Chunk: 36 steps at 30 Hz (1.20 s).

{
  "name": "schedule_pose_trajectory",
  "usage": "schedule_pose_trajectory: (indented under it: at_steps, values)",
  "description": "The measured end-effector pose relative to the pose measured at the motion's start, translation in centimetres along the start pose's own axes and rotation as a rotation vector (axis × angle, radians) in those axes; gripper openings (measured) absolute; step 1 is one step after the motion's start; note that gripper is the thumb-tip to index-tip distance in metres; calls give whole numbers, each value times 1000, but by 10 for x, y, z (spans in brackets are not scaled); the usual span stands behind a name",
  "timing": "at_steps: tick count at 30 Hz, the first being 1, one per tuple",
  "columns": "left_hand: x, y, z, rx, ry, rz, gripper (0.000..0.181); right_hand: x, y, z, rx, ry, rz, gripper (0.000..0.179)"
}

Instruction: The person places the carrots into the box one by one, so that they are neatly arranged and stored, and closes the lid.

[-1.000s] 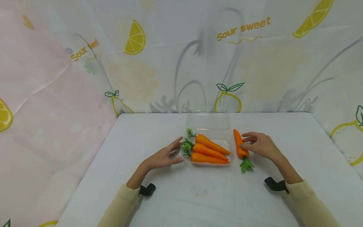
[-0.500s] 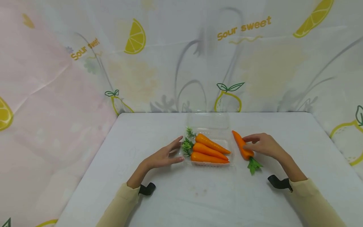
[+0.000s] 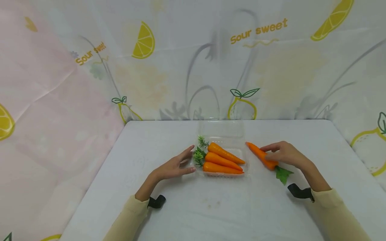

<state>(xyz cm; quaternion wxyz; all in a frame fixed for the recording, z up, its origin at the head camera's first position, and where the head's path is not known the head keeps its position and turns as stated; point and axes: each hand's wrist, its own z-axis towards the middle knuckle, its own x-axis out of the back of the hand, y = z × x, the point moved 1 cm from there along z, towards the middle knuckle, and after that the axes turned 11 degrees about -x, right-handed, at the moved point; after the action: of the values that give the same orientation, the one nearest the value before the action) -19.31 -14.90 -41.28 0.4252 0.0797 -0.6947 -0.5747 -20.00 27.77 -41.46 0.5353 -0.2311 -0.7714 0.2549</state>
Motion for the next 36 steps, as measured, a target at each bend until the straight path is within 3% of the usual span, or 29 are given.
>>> schedule_pose_trajectory:
  at_steps: [4, 8, 11, 15, 19, 23, 36]
  values:
    - [0, 0, 0, -4, -1, 1, 88, 3, -2, 0, 1, -4, -33, 38]
    - [-1, -22, 2, -12, 5, 19, 90, 3, 0, 2, 12, -8, -62, 35]
    - [-3, -32, 3, -14, 11, 25, 90, 1, 2, 3, 65, 13, -58, 30]
    - [-2, -14, 2, -9, 3, 5, 89, 0, 2, 1, 181, 75, -75, 26]
    - [-1, -2, 0, -14, -1, -2, 88, -2, 1, -1, 218, 150, -192, 23]
    - [0, 0, -1, -15, 6, 1, 88, -4, -3, -3, 204, 197, -279, 23]
    - [-1, -2, -1, -23, 8, -7, 88, -3, 1, -9, 278, 293, -352, 38]
